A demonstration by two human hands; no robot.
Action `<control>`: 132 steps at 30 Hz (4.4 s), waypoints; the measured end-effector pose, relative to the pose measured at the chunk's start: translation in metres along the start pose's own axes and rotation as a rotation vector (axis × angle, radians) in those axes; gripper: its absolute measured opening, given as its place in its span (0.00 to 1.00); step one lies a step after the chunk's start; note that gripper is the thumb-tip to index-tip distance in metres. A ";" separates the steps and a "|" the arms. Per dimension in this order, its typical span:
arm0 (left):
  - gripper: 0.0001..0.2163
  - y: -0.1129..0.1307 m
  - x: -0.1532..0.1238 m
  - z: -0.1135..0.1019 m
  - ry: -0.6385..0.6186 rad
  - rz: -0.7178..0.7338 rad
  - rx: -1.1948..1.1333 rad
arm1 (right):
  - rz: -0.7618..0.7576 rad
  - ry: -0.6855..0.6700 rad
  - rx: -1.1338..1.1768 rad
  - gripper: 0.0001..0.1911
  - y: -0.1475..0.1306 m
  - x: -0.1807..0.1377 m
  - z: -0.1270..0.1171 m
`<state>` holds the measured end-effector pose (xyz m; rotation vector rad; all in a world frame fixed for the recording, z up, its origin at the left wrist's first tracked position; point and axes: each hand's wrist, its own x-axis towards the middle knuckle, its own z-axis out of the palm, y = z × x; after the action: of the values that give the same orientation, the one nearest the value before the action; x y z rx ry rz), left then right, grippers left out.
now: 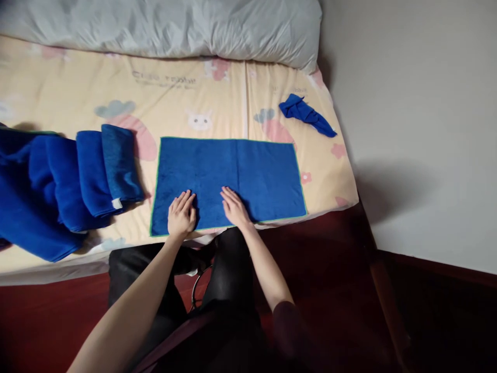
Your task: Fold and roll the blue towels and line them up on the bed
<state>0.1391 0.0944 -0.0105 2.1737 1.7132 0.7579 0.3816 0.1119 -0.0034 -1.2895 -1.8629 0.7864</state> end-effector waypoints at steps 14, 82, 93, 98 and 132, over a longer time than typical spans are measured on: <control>0.27 0.003 0.001 0.001 0.004 -0.045 -0.033 | 0.288 0.540 -0.467 0.25 0.120 -0.052 -0.177; 0.29 -0.025 0.026 -0.022 0.179 -0.313 0.005 | 0.541 0.105 -0.849 0.30 0.147 0.113 -0.193; 0.29 -0.028 0.028 -0.019 0.256 -0.249 0.081 | 0.584 0.161 -0.957 0.32 0.169 0.129 -0.198; 0.30 -0.029 0.027 -0.020 0.212 -0.254 0.099 | 0.365 0.124 -0.882 0.31 0.166 0.130 -0.199; 0.31 -0.006 0.194 0.001 -0.131 -0.172 0.207 | 0.294 0.235 -0.642 0.29 0.177 0.134 -0.198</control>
<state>0.1666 0.2824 0.0307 2.1141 1.9528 0.4009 0.6039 0.3091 -0.0083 -1.9903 -1.8150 0.1445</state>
